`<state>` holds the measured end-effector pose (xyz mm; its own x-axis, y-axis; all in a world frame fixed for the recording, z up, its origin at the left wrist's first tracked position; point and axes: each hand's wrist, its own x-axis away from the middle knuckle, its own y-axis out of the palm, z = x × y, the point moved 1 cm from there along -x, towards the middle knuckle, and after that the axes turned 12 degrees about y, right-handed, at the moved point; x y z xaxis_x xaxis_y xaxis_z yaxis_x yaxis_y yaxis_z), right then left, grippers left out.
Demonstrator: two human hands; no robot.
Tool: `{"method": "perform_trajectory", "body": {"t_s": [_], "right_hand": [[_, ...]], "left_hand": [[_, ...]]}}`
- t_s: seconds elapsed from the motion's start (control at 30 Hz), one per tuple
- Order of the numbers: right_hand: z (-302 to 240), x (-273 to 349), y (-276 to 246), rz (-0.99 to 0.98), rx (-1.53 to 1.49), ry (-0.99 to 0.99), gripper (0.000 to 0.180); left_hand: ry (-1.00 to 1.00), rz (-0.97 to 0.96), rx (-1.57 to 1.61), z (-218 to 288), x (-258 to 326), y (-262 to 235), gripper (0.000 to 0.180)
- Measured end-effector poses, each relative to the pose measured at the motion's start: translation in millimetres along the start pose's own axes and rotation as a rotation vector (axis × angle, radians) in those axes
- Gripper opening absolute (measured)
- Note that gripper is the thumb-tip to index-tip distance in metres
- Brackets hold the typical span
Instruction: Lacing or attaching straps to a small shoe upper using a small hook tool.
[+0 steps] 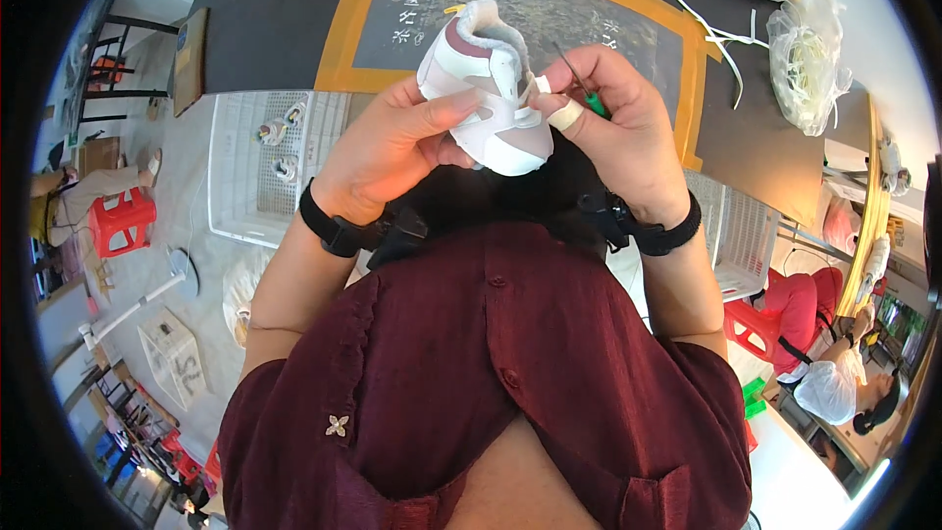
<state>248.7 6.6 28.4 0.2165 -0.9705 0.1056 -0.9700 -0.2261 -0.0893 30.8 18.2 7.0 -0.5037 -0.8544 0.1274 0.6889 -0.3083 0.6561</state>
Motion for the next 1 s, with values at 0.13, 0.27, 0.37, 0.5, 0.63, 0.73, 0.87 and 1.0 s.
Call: {"method": "perform_trajectory", "body": {"t_s": [0.13, 0.27, 0.37, 0.5, 0.63, 0.73, 0.87, 1.0], "right_hand": [[8.1, -2.3, 3.3, -0.007, -0.059, 0.092, 0.006], [20.7, -8.6, 9.7, 0.102, 0.044, 0.115, 0.009], [23.3, -11.0, 15.4, 0.128, 0.036, 0.128, 0.011], [22.0, -13.0, 22.5, 0.125, 0.091, 0.071, 0.012], [24.8, -12.6, 26.6, 0.175, 0.074, 0.076, 0.011], [26.1, -12.2, 28.8, 0.194, 0.051, 0.095, 0.011], [25.8, -11.8, 29.2, 0.190, 0.058, 0.098, 0.010], [26.8, -11.9, 29.4, 0.193, 0.082, 0.049, 0.010]], "left_hand": [[-0.065, 0.034, 0.041, -0.7, -4.8, -4.9, 0.030], [0.009, 0.144, 0.094, -8.8, -10.3, -2.3, 0.032], [0.161, 0.195, -0.082, -15.5, -6.9, 9.9, 0.034], [0.243, 0.225, -0.146, -23.8, -2.5, 10.6, 0.036], [0.269, 0.215, -0.130, -25.9, 0.2, 8.5, 0.036], [0.293, 0.202, -0.119, -26.2, 1.5, 9.7, 0.036], [0.323, 0.226, -0.113, -28.5, 1.5, 11.2, 0.036], [0.319, 0.238, -0.127, -31.2, 1.2, 9.1, 0.036]]}}
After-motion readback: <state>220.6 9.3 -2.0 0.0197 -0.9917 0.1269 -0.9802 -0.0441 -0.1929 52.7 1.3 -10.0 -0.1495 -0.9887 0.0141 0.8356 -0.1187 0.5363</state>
